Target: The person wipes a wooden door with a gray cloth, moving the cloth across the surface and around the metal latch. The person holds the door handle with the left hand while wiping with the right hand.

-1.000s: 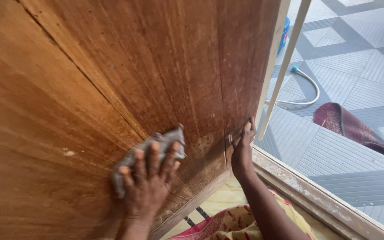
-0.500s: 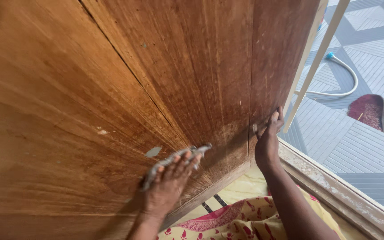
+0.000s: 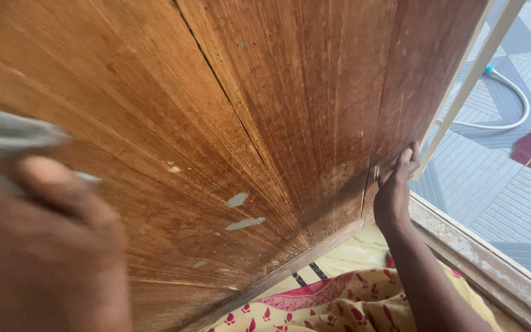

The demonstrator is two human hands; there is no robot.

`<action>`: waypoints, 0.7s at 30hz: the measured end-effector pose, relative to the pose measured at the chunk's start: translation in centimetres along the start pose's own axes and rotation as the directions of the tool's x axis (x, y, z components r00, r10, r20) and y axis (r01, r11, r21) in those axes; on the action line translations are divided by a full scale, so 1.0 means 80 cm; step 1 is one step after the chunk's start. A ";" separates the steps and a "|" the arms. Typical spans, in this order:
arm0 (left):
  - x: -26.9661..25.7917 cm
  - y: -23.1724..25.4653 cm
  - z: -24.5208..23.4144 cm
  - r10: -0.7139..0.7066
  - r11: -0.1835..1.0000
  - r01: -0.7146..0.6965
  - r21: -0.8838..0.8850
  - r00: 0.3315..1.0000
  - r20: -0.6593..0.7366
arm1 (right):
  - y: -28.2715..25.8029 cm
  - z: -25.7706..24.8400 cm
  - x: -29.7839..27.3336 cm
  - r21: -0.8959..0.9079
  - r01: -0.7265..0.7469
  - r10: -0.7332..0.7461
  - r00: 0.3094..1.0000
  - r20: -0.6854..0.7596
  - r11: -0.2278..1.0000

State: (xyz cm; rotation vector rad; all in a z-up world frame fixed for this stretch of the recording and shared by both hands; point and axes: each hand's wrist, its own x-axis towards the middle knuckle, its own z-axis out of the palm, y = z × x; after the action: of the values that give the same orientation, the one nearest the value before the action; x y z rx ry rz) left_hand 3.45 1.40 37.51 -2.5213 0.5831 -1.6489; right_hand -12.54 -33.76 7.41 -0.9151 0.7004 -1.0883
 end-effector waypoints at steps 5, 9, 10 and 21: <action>-0.185 0.115 0.113 0.324 0.945 -0.328 -0.004 0.936 -0.140 | -0.003 -0.003 -0.001 -0.028 -0.036 0.036 0.999 0.006 0.999; -0.370 0.157 0.164 0.572 0.813 -0.568 -0.128 0.820 -0.007 | 0.002 -0.009 0.001 0.014 0.000 0.000 0.999 0.038 1.000; -0.413 0.158 0.169 0.619 0.781 -0.608 -0.143 0.784 0.044 | 0.003 -0.010 0.002 0.015 -0.005 0.004 1.000 0.029 1.000; -0.401 0.082 0.184 0.640 0.750 -0.554 -0.361 0.746 0.185 | -0.006 -0.005 -0.001 0.002 -0.036 0.036 0.999 0.004 0.999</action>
State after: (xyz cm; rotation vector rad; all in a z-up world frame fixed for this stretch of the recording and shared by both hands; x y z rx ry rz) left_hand 3.58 4.49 1.76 -2.2892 1.4976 -0.9753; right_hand -13.12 -33.91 7.64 -0.8997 0.7100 -1.0544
